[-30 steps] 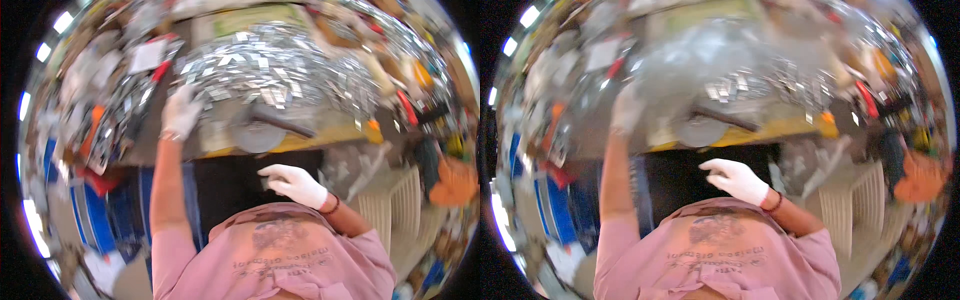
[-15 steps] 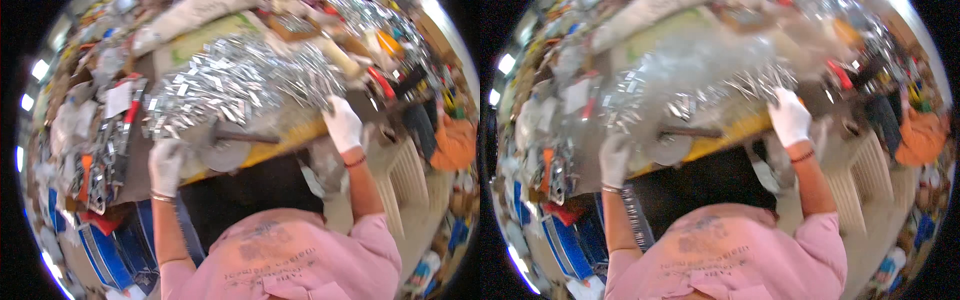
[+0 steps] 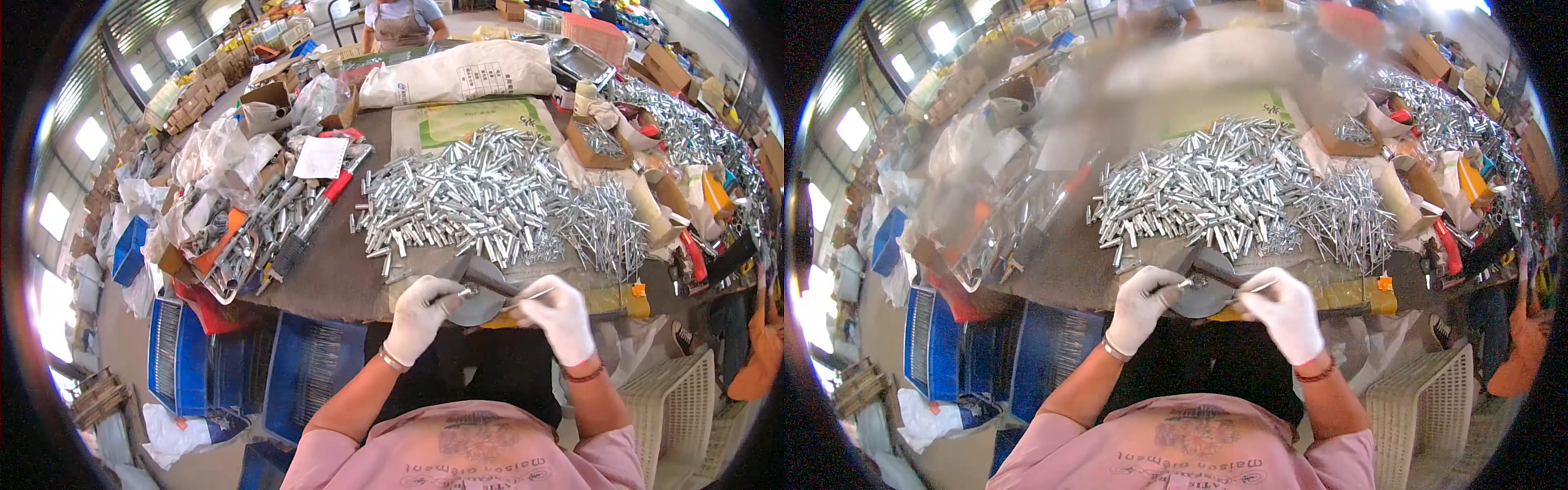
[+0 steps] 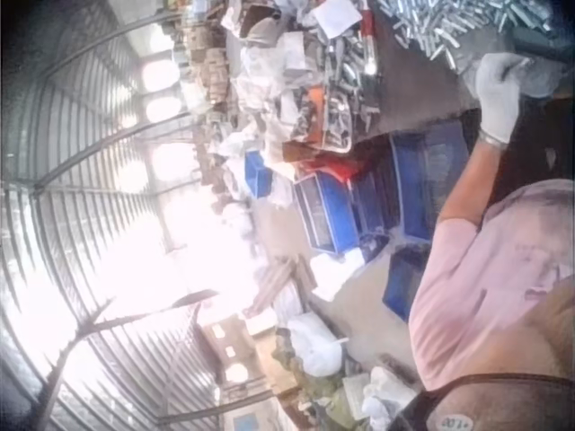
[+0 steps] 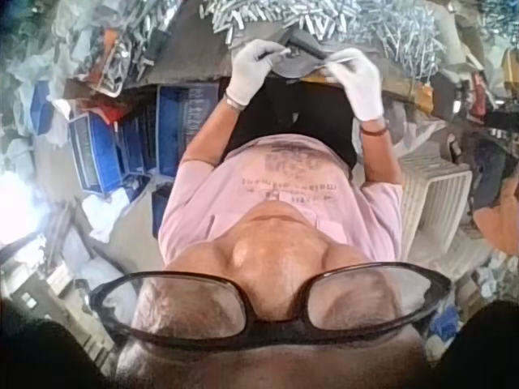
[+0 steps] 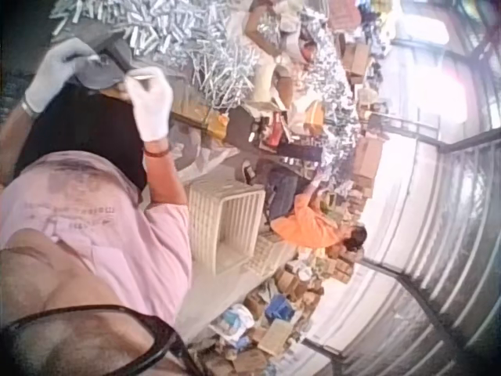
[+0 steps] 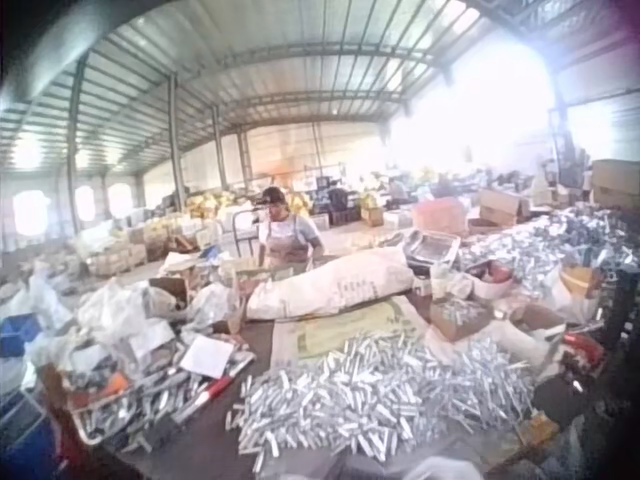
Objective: Assembling small metal components by combining pins and washers on a workbench and sorting them into bins.
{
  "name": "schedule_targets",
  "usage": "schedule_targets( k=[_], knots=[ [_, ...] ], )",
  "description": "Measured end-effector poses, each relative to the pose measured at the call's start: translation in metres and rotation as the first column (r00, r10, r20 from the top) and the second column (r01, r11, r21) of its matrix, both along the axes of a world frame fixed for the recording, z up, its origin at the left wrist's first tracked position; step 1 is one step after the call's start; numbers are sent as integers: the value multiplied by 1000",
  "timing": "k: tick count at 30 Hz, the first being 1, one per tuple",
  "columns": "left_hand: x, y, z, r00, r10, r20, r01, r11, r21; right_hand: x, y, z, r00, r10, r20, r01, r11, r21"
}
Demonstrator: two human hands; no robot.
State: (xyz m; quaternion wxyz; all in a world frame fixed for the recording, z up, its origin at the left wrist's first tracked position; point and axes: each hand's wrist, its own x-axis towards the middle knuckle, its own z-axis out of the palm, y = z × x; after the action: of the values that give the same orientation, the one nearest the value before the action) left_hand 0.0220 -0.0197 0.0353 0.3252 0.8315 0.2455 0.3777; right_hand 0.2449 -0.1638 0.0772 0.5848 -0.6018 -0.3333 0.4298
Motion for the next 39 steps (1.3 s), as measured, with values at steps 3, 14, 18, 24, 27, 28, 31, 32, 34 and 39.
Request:
schedule_targets(
  k=[3,14,18,24,27,28,31,32,34,39],
  knots=[
    [-2,1,5,970,7,243,209,488,-847,-15,19,-18,980,117,163,-114,993,-28],
    [-5,1,8,996,-90,4,89,966,-243,-25,24,-2,535,140,833,-115,989,-93],
    [-3,-6,4,996,-65,66,91,778,-622,-19,27,-23,821,129,556,-141,990,-23],
    [-13,-1,0,988,-20,-153,-4,988,-155,-17,24,-20,582,160,797,-147,985,-90],
    [-15,0,1,989,-30,-147,28,1000,-13,-20,22,-19,473,160,867,-150,984,-100],
    [-15,0,1,989,-29,-148,27,1000,-12,-22,21,-20,473,159,867,-151,984,-99],
    [-15,-4,0,989,-24,-143,34,997,65,-30,20,-21,362,142,921,-120,987,-105],
    [-16,-7,-1,986,-18,-163,33,996,87,-32,19,-22,326,114,939,-125,989,-76],
    [-14,-6,-2,982,-18,-187,37,995,96,-31,21,-23,293,95,951,-128,990,-60],
    [-9,11,-5,972,-55,-229,98,979,180,-19,27,-28,90,61,994,-190,981,-43]
  ],
)
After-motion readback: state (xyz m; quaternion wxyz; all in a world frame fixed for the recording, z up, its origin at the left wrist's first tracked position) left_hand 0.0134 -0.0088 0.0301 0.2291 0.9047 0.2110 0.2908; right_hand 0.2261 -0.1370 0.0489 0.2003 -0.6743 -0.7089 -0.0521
